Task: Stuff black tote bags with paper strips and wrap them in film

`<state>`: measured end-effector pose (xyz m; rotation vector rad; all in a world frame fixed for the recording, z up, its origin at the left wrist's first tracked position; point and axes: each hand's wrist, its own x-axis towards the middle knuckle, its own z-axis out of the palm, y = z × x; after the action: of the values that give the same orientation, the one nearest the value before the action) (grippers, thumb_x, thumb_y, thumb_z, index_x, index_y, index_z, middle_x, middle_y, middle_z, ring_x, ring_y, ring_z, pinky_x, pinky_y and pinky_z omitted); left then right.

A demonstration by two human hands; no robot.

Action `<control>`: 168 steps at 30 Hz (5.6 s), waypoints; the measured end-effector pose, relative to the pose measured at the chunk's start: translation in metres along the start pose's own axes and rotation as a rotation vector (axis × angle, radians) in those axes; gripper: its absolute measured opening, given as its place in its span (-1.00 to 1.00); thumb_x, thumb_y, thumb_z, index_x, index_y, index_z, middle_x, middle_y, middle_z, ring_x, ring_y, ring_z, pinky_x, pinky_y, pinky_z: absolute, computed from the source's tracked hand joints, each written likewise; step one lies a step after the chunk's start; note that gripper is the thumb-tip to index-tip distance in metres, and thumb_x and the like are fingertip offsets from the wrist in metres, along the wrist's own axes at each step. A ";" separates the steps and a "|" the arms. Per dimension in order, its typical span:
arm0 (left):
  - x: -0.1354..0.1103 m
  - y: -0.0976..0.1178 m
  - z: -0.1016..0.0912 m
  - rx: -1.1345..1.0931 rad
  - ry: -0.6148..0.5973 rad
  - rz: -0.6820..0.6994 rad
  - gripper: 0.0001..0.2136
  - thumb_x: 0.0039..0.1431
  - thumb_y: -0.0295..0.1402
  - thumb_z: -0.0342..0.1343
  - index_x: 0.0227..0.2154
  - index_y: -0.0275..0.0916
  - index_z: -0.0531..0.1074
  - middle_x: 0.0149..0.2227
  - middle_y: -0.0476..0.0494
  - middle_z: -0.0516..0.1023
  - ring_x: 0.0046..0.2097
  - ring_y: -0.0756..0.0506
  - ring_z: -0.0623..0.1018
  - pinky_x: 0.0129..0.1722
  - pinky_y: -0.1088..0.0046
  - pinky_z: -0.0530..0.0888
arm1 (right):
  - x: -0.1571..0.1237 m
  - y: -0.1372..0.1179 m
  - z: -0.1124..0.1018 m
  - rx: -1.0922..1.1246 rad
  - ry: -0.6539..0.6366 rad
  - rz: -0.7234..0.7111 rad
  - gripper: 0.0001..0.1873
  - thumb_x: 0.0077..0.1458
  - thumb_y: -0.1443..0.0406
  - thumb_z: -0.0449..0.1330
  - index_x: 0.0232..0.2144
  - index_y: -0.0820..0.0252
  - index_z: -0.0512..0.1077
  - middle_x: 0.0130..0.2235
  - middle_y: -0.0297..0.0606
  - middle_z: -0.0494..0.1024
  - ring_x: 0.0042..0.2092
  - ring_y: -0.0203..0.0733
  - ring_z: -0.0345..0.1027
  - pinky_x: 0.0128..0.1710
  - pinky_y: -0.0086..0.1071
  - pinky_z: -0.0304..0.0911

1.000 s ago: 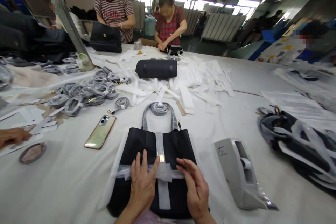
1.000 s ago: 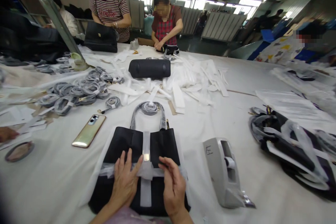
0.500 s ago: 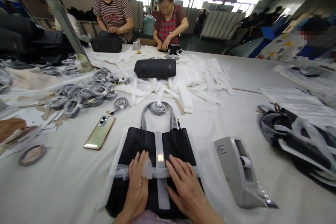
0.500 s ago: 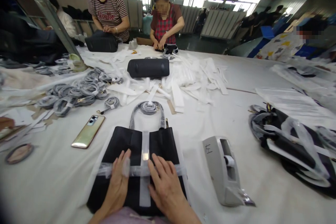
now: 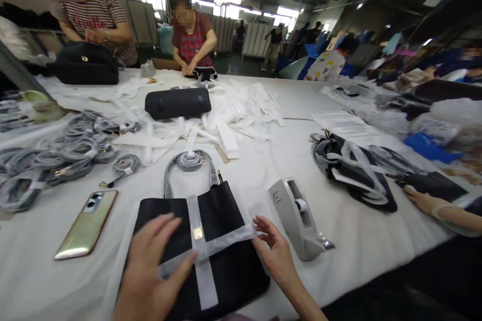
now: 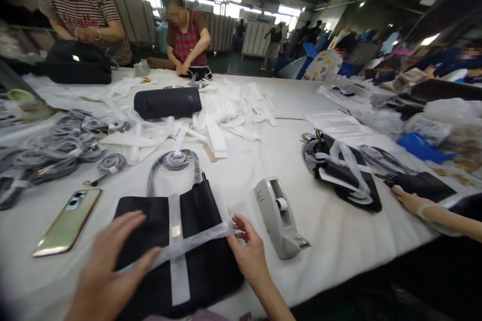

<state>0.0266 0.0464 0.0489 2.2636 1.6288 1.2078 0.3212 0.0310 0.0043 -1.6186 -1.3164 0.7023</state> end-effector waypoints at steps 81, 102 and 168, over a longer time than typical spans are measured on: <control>-0.016 -0.059 0.007 0.056 -1.049 -0.451 -0.78 0.25 -0.24 -0.11 -0.42 -0.16 0.37 -0.45 -0.05 0.56 -0.31 -0.14 0.56 -0.32 0.45 0.23 | -0.025 -0.001 0.016 -0.651 -0.187 -0.894 -0.62 0.12 0.45 0.10 0.00 0.32 0.40 0.00 -0.05 0.52 0.11 -0.03 0.32 0.11 -0.09 0.30; -0.033 -0.062 -0.034 0.151 -0.879 -0.545 -0.81 0.27 -0.31 -0.11 -0.40 -0.16 0.35 -0.39 -0.05 0.54 -0.29 -0.12 0.53 -0.32 0.44 0.19 | -0.016 0.023 0.033 -0.964 -0.120 -0.770 -0.31 0.21 0.19 -0.01 0.29 0.43 -0.05 0.19 0.15 0.27 0.25 0.20 0.05 0.20 0.32 -0.32; -0.085 -0.156 -0.099 -0.534 1.185 -1.068 -0.75 -0.06 -0.24 0.29 -0.52 -0.28 0.36 -0.59 0.14 0.34 -0.53 0.09 0.34 -0.50 0.58 0.34 | -0.011 -0.045 0.173 -0.594 -0.562 -1.343 -0.35 0.13 0.12 0.13 0.22 0.22 0.17 0.27 -0.15 0.20 0.26 -0.04 0.04 0.29 -0.14 -0.43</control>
<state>-0.1649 0.0060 -0.0074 0.0641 1.8786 2.2178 0.1501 0.0715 -0.0306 -0.5360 -2.7199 -0.1393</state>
